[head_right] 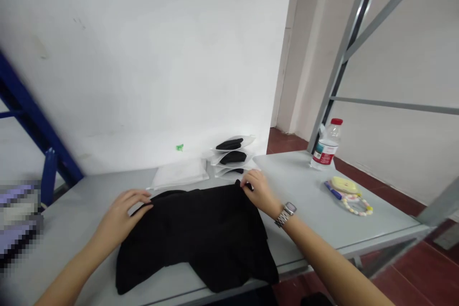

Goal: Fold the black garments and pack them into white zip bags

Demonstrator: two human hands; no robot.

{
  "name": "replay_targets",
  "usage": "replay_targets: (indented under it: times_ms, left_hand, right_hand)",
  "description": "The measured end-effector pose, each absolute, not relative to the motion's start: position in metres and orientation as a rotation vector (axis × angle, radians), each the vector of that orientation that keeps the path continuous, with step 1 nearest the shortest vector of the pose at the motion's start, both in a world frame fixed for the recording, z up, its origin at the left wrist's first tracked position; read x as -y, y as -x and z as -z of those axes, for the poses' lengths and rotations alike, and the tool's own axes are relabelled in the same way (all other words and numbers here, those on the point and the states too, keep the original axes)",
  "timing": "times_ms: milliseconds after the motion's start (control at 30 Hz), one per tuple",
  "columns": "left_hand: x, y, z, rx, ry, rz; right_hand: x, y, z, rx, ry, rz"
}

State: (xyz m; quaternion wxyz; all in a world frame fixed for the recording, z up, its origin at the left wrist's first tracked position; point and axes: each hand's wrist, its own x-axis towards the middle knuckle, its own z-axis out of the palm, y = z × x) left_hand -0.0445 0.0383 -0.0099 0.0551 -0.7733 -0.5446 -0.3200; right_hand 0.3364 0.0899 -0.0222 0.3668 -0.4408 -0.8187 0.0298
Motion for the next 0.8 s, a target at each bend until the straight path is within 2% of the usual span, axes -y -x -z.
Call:
replay_targets:
  times_ms: [100,267,367,467,500,667,733,800]
  left_hand:
    - [-0.003,0.054,0.011,1.543,2.555,0.965]
    - [0.024,0.053,0.004,1.881,2.953,0.545]
    - [0.004,0.026,-0.015,2.081,2.904,0.54]
    - [-0.031,-0.015,-0.027,2.049,2.88,0.669]
    - [-0.043,-0.027,-0.027,2.044,2.987,0.604]
    - [-0.079,-0.056,-0.022,1.912,3.411,-0.158]
    - [-0.08,-0.054,-0.026,1.898,3.48,-0.227]
    - [-0.076,-0.049,-0.035,1.872,3.584,-0.059]
  right_hand:
    - [-0.046,-0.353,0.023,2.138,0.982,-0.166]
    - [0.001,-0.373,0.028,2.406,1.139,-0.37]
    - [0.0,-0.369,0.016,2.305,1.26,-0.471]
    - [-0.013,-0.354,0.002,2.283,1.188,-0.484]
    - [-0.017,-0.348,0.0,2.33,1.151,-0.482]
    - [-0.03,-0.328,0.011,2.582,1.116,-0.514]
    - [-0.033,-0.327,0.016,2.586,1.111,-0.514]
    - [-0.039,-0.327,0.014,2.528,1.103,-0.488]
